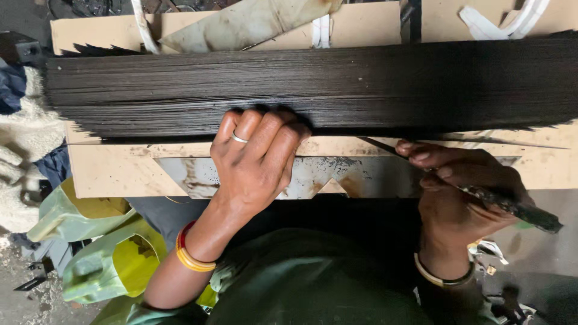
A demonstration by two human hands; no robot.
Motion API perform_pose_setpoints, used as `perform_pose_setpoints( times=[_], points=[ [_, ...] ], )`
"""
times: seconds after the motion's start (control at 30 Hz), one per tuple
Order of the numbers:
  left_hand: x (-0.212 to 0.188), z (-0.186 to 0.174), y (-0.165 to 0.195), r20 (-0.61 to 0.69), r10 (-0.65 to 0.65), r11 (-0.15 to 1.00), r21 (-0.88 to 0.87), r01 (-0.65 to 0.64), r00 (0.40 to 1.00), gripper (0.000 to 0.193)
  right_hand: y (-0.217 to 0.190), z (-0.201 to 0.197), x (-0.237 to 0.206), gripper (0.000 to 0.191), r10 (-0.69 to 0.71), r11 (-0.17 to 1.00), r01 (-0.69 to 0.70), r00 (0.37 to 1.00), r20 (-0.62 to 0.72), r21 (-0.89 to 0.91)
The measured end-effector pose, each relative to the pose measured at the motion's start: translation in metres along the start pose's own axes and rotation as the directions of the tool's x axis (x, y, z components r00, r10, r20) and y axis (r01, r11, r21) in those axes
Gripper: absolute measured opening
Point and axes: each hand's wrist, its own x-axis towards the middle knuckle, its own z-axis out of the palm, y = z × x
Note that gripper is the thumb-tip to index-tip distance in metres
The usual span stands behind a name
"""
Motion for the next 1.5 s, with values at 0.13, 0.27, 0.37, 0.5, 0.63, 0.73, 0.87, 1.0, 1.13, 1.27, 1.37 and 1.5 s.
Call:
perform_pose_setpoints(
  times=[0.13,0.27,0.37,0.5,0.63,0.73,0.87,1.0,1.13,1.27,1.37,1.5],
  points=[
    [0.000,0.000,-0.002,0.011,0.004,1.000,-0.005,-0.004,1.000,0.010,0.011,0.015,-0.008,0.019,-0.023,0.999,0.021,0.996,-0.083,-0.026],
    [-0.001,0.001,-0.003,0.013,-0.008,1.000,-0.007,0.009,1.000,0.014,0.010,0.024,0.003,0.039,-0.020,0.993,0.022,1.000,-0.023,0.118],
    [-0.003,0.000,-0.004,0.028,-0.004,1.000,-0.011,0.004,1.000,0.016,-0.005,0.033,0.020,0.048,-0.009,0.997,0.005,0.998,0.054,0.077],
    [-0.006,0.001,-0.006,0.010,0.003,1.000,-0.011,-0.003,1.000,0.015,-0.037,0.040,0.037,0.050,0.019,0.960,0.075,0.944,0.330,-0.269],
    [-0.008,0.004,-0.009,-0.035,0.021,1.000,-0.006,-0.021,0.999,0.016,-0.038,0.048,0.035,0.051,0.034,0.958,0.050,0.957,0.287,-0.281],
    [-0.010,0.004,-0.010,-0.042,0.036,0.999,0.002,-0.036,0.998,0.019,-0.020,0.046,0.024,0.057,-0.038,0.999,0.036,0.981,0.191,0.015],
    [-0.016,0.007,-0.010,-0.067,0.032,0.999,0.008,-0.032,0.997,0.018,-0.017,0.026,0.004,0.049,-0.020,0.961,0.055,0.991,0.130,-0.272],
    [-0.022,0.010,-0.017,-0.102,0.076,0.997,-0.008,-0.077,0.992,0.014,-0.041,0.005,-0.011,0.038,-0.119,0.931,0.126,0.992,0.041,-0.341],
    [-0.030,-0.005,-0.028,-0.095,0.141,0.989,-0.025,-0.144,0.985,0.025,-0.037,0.003,-0.010,0.028,-0.026,0.934,0.069,0.992,0.127,-0.352],
    [-0.046,-0.046,-0.058,-0.082,0.182,0.982,0.059,-0.178,0.980,0.026,-0.022,0.027,-0.007,0.018,0.079,0.955,0.012,0.952,0.295,-0.295],
    [-0.083,-0.100,-0.104,-0.052,0.123,0.972,0.206,-0.109,0.991,0.024,-0.016,0.071,-0.004,0.008,0.023,0.981,0.041,0.944,0.328,-0.188],
    [-0.119,-0.161,-0.149,-0.033,-0.054,0.949,0.308,0.062,0.998,0.016,-0.006,0.161,-0.003,0.014,-0.070,0.994,0.093,0.950,0.305,-0.064]
  ],
)
